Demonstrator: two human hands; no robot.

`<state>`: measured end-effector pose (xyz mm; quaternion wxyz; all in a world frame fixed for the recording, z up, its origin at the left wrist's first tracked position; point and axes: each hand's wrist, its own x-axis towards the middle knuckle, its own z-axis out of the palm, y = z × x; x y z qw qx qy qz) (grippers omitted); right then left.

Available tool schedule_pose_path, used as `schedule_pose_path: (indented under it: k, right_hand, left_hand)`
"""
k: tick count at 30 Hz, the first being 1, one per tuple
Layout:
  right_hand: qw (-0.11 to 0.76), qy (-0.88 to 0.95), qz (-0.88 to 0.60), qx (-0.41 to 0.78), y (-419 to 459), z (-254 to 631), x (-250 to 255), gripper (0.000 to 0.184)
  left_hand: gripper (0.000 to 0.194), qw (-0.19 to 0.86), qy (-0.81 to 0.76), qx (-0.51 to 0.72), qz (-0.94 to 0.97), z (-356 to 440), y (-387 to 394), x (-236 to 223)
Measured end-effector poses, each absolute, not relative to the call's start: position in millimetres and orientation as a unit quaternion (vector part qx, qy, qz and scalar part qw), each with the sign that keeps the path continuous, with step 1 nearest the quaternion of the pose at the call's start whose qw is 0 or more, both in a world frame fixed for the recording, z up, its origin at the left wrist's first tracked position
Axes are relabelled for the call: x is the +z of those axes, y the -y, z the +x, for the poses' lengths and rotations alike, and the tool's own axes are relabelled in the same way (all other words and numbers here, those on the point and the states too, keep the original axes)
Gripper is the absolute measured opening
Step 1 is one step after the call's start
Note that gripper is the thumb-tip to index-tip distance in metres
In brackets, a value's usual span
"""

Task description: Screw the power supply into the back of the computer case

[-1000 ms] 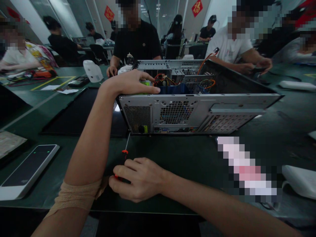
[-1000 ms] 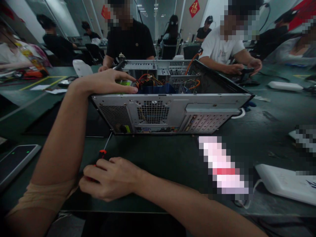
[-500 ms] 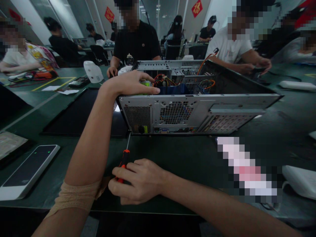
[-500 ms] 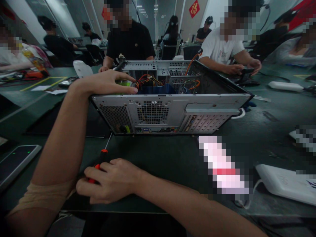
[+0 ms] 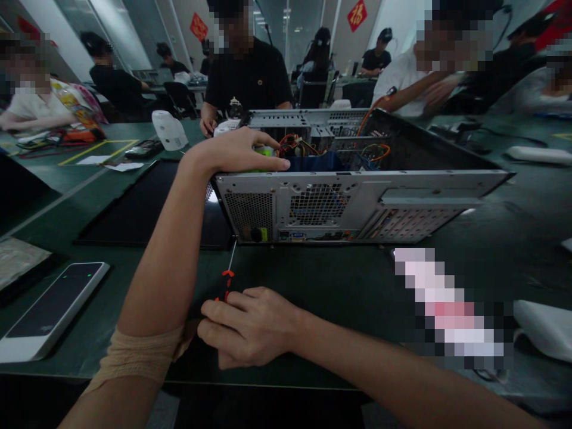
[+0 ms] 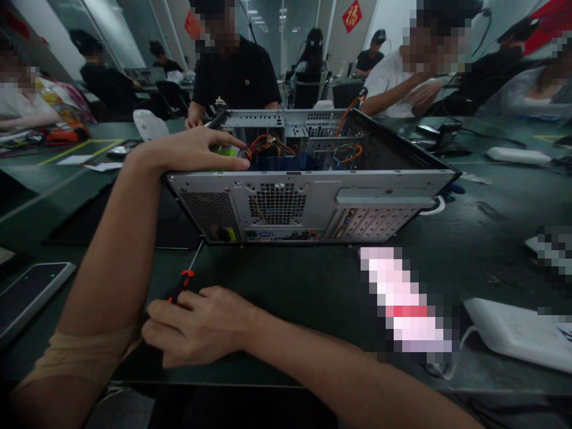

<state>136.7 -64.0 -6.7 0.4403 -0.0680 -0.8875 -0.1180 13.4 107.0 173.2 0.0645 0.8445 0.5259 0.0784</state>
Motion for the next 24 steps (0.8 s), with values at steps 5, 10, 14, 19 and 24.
schedule_pose_path:
  k: [5, 10, 14, 19, 24]
  right_hand:
    - [0.441, 0.89, -0.055, -0.102, 62.7, 136.1, -6.8, 0.027]
    - [0.462, 0.878, -0.069, -0.107, 61.9, 134.0, -8.7, 0.022]
    - [0.461, 0.874, -0.086, -0.125, 62.4, 134.5, -10.4, 0.013]
    - [0.467, 0.872, -0.075, -0.128, 61.5, 136.1, -8.4, 0.009]
    - [0.46, 0.875, -0.054, -0.141, 61.4, 136.4, -4.7, 0.012]
  left_hand:
    - [0.088, 0.071, -0.524, 0.079, 0.845, 13.7, -107.1, 173.6]
    - [0.086, 0.069, -0.521, 0.087, 0.846, 13.1, -106.7, 173.1]
    - [0.086, 0.068, -0.523, 0.088, 0.845, 13.8, -104.8, 173.6]
    - [0.087, 0.075, -0.515, 0.087, 0.85, 13.5, -106.0, 173.5]
    - [0.084, 0.077, -0.515, 0.093, 0.849, 10.8, -110.3, 171.8]
